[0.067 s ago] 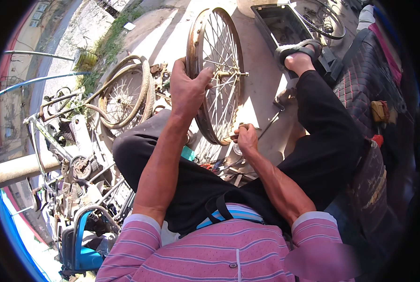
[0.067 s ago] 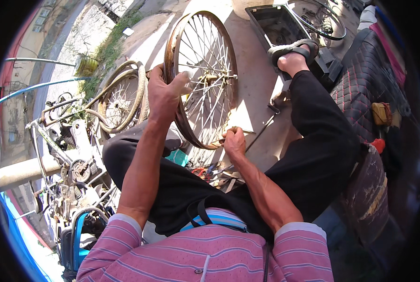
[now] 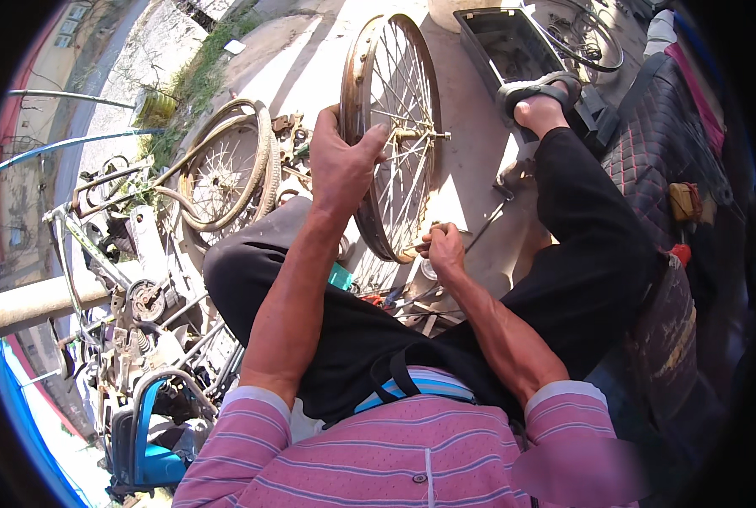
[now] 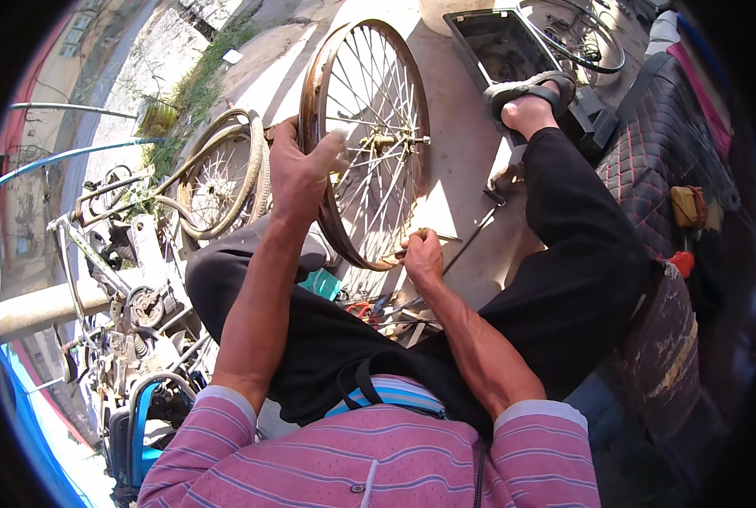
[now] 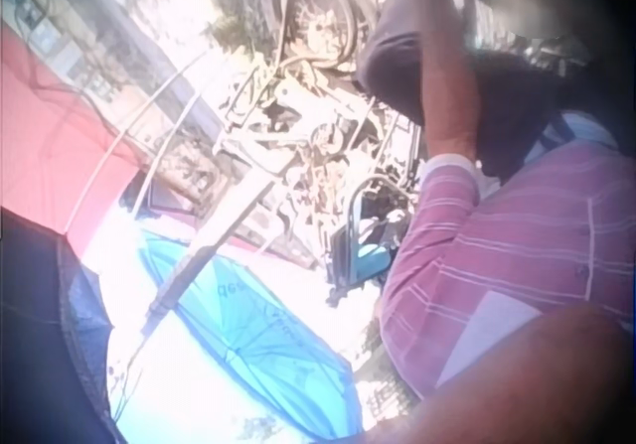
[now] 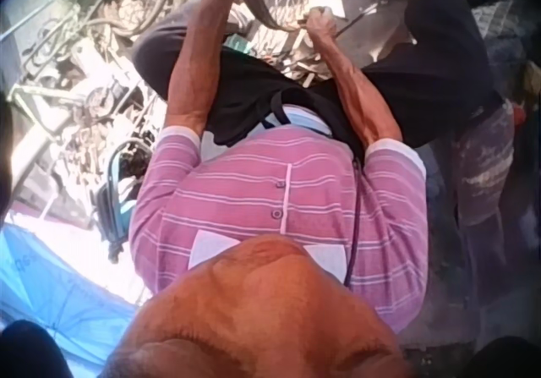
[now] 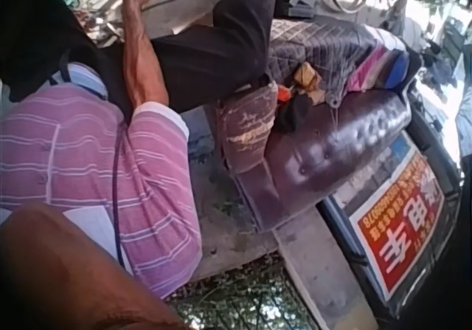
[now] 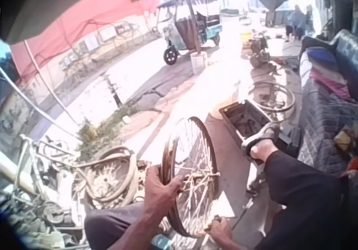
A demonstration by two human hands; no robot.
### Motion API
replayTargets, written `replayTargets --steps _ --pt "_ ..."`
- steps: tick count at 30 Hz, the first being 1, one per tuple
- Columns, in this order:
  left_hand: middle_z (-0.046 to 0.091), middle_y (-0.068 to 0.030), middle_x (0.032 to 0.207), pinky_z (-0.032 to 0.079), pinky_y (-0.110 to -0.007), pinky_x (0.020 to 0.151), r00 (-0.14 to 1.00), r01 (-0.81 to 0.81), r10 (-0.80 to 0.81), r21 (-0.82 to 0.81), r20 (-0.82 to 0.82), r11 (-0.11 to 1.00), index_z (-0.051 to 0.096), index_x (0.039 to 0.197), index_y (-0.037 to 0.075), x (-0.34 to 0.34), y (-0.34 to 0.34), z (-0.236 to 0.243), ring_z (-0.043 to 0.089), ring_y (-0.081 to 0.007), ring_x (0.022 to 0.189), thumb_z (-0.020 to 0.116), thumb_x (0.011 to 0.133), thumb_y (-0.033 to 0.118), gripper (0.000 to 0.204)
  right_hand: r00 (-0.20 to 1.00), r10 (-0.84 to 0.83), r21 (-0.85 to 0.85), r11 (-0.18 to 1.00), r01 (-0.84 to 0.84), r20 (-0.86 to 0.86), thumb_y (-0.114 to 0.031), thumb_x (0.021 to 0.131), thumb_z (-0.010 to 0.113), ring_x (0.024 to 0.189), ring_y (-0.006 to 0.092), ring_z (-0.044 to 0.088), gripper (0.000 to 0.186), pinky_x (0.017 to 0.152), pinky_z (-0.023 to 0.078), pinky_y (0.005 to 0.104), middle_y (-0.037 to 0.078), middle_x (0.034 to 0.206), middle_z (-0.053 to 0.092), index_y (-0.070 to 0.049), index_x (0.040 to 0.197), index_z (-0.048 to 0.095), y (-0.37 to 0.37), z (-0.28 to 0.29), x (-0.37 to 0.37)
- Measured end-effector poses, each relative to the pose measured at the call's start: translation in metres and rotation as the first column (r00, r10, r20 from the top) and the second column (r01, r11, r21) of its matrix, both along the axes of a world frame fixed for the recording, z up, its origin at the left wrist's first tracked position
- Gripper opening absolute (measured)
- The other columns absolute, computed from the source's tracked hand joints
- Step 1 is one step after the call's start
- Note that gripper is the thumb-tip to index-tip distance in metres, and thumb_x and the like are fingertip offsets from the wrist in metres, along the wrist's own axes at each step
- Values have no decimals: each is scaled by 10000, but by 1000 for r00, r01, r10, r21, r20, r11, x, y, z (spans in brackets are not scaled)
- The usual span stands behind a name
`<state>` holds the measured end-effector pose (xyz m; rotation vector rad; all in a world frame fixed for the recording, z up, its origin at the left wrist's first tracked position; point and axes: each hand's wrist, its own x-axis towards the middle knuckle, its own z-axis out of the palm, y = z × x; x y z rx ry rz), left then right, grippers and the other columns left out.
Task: The person sits on the ground and uses a spoke wrench to tighten the nipples on a bicycle wheel. They rotate the wheel periodically to access different spokes and continue adjusting the tension throughout the clip.
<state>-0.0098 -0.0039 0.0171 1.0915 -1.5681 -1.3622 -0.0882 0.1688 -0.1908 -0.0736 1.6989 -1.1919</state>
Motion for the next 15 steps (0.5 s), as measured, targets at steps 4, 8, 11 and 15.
replayTargets --steps 4,8,11,15 --pt "657 -131 967 600 -277 636 999 41 -41 1 18 999 543 1232 -112 -1 3 0 671 -145 773 780 876 160 507 999 -7 10 1000 7 49 -151 984 487 721 223 745 212 596 587 323 121 928 710 4 1112 554 1 -17 2" --pt "672 -122 935 564 -268 606 998 -45 45 11 -45 999 532 1198 -91 0 -1 -4 660 -127 687 766 888 121 442 999 -34 20 999 35 -6 -157 983 487 717 224 744 205 591 588 320 128 933 713 4 1090 556 0 3 6" --pt "672 -121 927 553 -265 607 999 -43 43 -1 -29 999 536 1202 -92 -2 -3 -2 661 -128 684 774 879 122 455 999 -40 39 998 41 -23 -150 968 500 701 222 735 191 595 591 324 131 934 712 5 1060 563 -1 2 7" --pt "673 -101 908 550 -263 610 1000 -15 15 -19 5 1000 545 1192 -87 0 -1 0 658 -123 681 773 880 130 443 998 -41 45 998 43 -50 -140 959 507 699 225 732 193 606 596 329 134 935 713 8 1066 568 -2 8 10"
